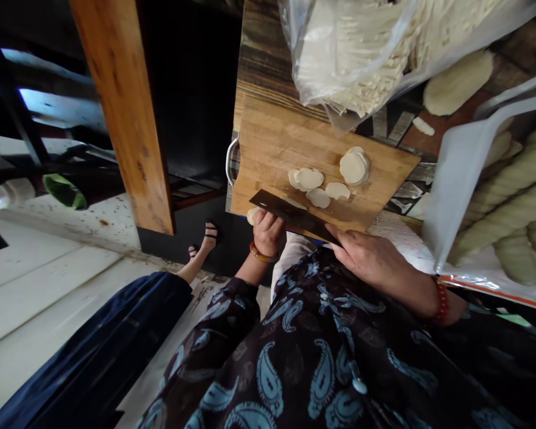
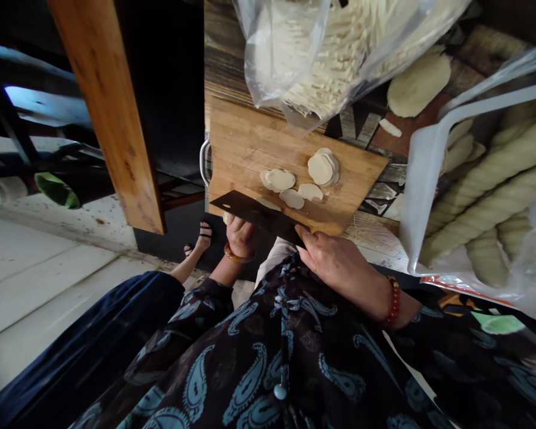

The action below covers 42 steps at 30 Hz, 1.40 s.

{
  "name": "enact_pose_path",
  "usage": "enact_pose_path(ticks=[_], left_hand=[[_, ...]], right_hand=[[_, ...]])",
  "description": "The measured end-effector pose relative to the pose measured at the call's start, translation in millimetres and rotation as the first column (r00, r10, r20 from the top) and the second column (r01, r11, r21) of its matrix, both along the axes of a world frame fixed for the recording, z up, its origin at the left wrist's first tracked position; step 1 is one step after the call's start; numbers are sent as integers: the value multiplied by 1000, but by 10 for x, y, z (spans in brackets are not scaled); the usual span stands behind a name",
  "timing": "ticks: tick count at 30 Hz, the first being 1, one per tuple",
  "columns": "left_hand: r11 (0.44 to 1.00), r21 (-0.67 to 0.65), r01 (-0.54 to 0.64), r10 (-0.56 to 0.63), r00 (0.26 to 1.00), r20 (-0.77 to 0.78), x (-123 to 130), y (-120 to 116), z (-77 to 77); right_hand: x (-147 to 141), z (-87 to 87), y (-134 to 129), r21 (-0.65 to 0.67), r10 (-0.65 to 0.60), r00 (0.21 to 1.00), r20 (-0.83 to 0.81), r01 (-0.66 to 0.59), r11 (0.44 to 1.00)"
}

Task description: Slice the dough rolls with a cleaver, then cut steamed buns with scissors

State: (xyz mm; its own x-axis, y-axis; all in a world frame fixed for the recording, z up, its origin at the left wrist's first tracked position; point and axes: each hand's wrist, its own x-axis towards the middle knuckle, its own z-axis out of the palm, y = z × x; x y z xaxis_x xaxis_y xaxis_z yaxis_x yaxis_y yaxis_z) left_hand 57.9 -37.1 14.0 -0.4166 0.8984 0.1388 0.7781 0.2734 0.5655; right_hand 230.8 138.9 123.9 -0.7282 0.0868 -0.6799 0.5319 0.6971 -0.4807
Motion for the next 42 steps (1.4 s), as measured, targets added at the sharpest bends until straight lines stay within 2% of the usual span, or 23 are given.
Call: enact_pose_path(ticks=[7,13,19,25,31,38,42], left_hand=[[999,10,33,-34,994,100,-60,-1,11],[996,-70,53,-40,984,175,-63,-77,-46],[994,-93,56,-44,991,127,-53,-93,-61],[996,-84,4,-1,1000,29,-57,-49,-55],[995,-101,14,-16,1000,-22,-35,-32,-17],[991,-121,-62,55,997,-57,34,-5,10],[976,-144,-161,165,986,12,85,-65,40]], right_hand=[[-64,-60,14,27,14,997,-72,-12,1000],[-121,-100,33,9,-37,995,-96,39,999],[-289,-128,53,-11,-10,1000,29,10,1000],[-379,-148,21,-4,5,1000,14,-5,1000],[-124,-151,26,15,11,1000,-22,-10,1000],[312,-164,106,134,-11,988,-153,32,991],[364,-62,136,99,-17,969,-245,43,994]])
